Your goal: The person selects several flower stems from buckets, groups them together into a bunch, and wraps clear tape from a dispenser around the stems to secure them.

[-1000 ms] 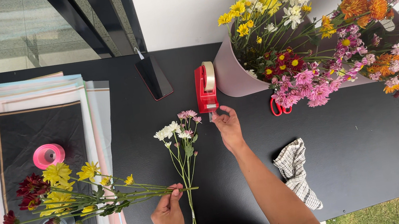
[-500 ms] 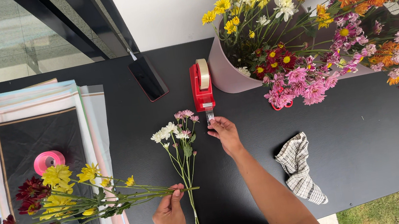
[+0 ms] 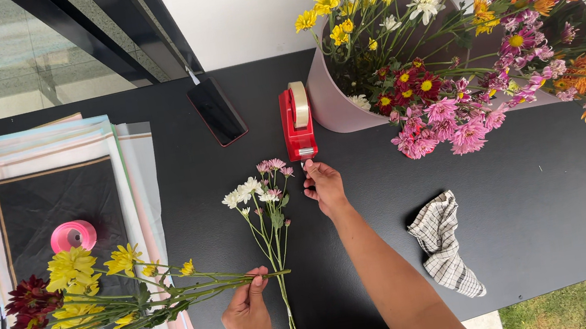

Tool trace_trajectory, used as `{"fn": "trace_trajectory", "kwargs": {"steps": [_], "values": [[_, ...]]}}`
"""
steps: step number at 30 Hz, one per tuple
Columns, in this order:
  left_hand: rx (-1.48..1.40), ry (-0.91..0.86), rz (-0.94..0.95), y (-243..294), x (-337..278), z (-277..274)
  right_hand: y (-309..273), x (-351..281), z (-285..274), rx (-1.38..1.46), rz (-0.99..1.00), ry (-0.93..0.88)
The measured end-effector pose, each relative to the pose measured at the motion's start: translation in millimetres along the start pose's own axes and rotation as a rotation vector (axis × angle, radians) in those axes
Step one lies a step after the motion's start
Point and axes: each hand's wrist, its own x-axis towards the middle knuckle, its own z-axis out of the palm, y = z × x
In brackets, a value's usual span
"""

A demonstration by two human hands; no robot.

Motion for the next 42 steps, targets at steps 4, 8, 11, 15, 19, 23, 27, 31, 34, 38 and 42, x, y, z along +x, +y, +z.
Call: {"fn": "trace_trajectory", "kwargs": {"steps": [4, 8, 11, 15, 19, 23, 27, 31, 34, 38, 42], "values": [[0.018, 0.005, -0.004, 1, 0, 2, -3, 13, -1, -0.015, 0.117, -0.012], [0.018, 0.0, -0.009, 7, -4, 5, -21, 1, 9, -0.192, 0.225, 0.02], [-0.033, -0.006, 0.008, 8, -7, 6, -26, -22, 3, -0.283, 0.136, -0.018], [0.001, -0.017, 0.032, 29, -11, 6, -35, -59, -29, -0.396, -0.04, -0.108], [0.029, -0.068, 0.061, 52, -18, 4, -69, -114, -51, -0.681, -0.255, -0.137], [0.039, -0.17, 0.051, 78, -29, -1, -94, -181, -59, -0.937, -0.575, -0.284], [-0.009, -0.228, 0.107, 80, -33, -4, -100, -233, -56, -0.992, -0.886, -0.428], [0.0, -0.313, 0.124, 93, -47, -7, -108, -284, -38, -1.169, -1.01, -0.509], [0.029, -0.385, 0.111, 98, -56, -9, -104, -305, -33, -1.313, -1.048, -0.541], [0.098, -0.466, 0.12, 99, -63, -11, -91, -312, -37, -1.396, -1.085, -0.502], [0.091, -0.488, 0.102, 101, -71, -16, -86, -320, -43, -1.455, -1.145, -0.458]]}}
